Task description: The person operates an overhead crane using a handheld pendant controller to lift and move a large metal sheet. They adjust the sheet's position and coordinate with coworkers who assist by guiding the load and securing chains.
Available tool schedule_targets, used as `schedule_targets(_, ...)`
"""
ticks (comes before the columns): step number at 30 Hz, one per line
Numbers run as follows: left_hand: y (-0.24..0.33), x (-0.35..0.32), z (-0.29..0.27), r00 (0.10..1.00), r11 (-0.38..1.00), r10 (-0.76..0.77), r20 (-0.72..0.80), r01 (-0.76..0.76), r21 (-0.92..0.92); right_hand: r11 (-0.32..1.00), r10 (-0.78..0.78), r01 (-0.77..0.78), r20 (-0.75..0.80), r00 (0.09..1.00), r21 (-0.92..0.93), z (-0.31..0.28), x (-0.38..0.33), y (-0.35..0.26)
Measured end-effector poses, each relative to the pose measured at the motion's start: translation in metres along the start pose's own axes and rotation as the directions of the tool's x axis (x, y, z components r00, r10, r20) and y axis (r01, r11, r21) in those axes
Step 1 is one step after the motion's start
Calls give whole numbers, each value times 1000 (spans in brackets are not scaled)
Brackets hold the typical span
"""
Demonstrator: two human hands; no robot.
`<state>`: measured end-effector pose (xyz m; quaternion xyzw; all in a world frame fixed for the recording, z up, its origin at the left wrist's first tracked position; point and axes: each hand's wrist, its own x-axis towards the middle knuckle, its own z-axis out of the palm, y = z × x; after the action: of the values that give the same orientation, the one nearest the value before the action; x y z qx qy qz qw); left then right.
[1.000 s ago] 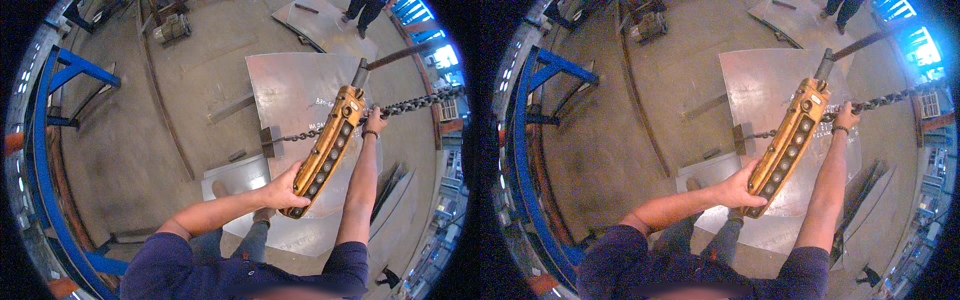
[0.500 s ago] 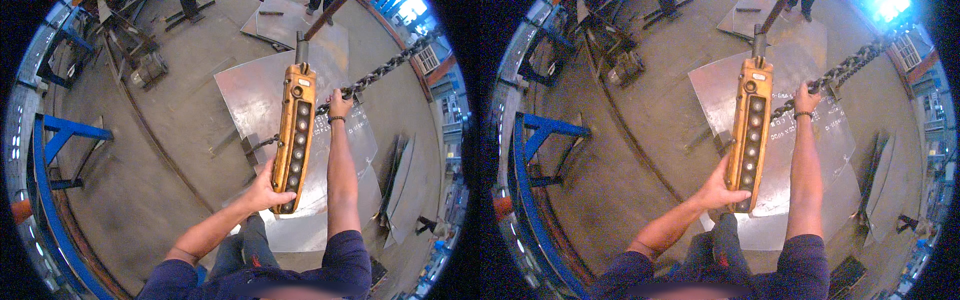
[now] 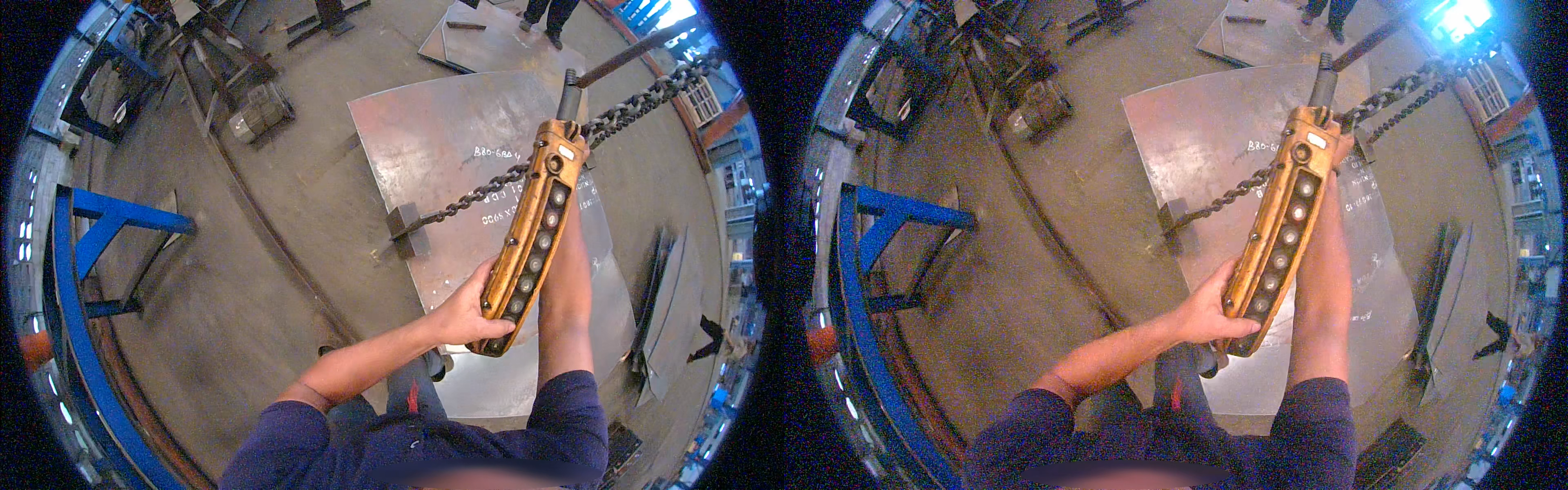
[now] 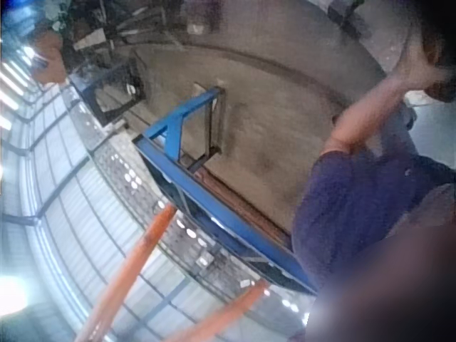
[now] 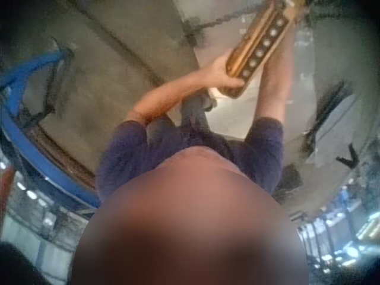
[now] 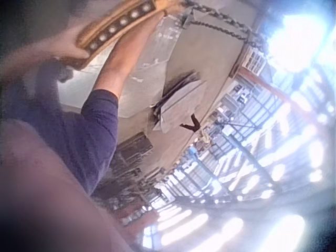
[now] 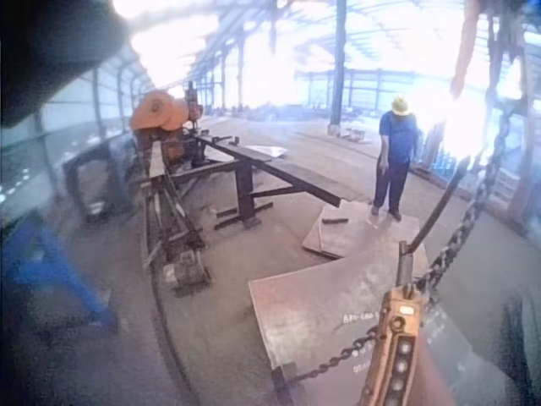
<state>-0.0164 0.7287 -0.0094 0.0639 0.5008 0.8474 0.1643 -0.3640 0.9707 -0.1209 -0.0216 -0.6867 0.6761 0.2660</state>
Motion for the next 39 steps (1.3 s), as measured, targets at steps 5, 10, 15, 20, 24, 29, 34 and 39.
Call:
schedule_targets(5, 13, -10, -24, 991, 988, -58, 119, 74, -137, 999, 50, -49, -36, 998, 22, -11, -21, -34)
schedule_targets(10, 21, -14, -40, 985, 998, -27, 169, 16, 65, 994, 93, -89, -60, 994, 62, -12, -32, -63)
schedule_targets(15, 9, -11, -41, 980, 997, -58, 191, 65, -31, 986, 113, -103, -74, 991, 130, -12, -39, -70)
schedule_targets(20, 7, -7, -53, 957, 993, -117, 266, 120, 5, 975, 137, -119, -85, 987, 185, -7, -53, -76)
schedule_targets(24, 20, 1, -67, 925, 982, -189, 331, 169, 88, 965, 184, -156, -116, 976, 212, -6, -69, -82)
schedule_targets(29, 21, 6, -72, 918, 982, -168, 360, 188, -23, 960, 194, -162, -128, 973, 227, -12, -83, -84)
schedule_targets(34, 31, 11, -91, 880, 989, -146, 452, 119, 88, 960, 191, -151, -157, 969, 237, -20, -87, -89)
schedule_targets(39, 41, 11, -97, 869, 985, -170, 466, 159, 62, 950, 180, -116, -205, 962, 289, -29, -85, -93)
